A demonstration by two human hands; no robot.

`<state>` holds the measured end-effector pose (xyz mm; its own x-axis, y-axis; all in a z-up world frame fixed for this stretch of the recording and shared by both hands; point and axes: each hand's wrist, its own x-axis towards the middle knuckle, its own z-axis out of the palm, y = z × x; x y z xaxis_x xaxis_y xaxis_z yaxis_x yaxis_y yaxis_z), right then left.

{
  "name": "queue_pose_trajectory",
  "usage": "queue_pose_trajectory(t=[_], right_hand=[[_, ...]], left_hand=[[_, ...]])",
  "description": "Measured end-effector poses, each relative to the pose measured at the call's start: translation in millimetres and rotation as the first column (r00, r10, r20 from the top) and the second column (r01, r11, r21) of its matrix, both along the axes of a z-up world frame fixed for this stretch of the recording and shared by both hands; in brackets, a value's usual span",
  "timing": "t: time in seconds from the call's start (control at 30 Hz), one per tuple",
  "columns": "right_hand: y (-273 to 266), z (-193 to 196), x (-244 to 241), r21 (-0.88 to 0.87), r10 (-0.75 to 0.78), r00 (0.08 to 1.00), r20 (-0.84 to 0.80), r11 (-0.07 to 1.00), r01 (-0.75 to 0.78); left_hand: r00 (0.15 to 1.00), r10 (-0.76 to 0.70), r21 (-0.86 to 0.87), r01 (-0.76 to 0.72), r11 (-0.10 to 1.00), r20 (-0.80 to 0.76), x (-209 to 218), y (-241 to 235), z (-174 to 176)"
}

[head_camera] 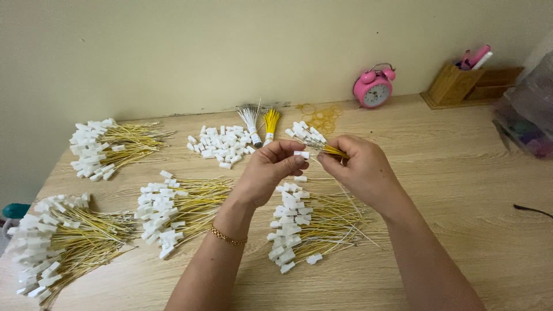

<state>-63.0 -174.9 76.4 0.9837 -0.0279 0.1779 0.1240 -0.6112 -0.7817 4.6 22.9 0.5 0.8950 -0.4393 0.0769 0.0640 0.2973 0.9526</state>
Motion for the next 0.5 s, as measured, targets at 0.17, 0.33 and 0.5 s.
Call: queue_pose_trajectory(t=[0.17, 0.33, 0.5], right_hand=[[-2.0, -4.4, 3.5, -0.007, 0.023, 1.000, -0.004, 1.000, -0.023], [-7.4, -11.3, 9.4, -0.052, 0.081, 0.997, -0.011, 0.995, -0.082], [-4.3, -11.4, 8.9, 0.038, 0.075, 0.993, -0.093, 0.997, -0.072]], left_hand=[[0.998, -0.011, 0.003, 0.011, 1.000, 0.068, 0.1, -4.1, -4.9], [0.999, 0.003, -0.006, -0.003, 1.000, 0.050, -0.6, -4.3, 2.0], [0.998, -0.006, 0.020, 0.005, 1.000, 0.057, 2.1, -8.0, -2.0]])
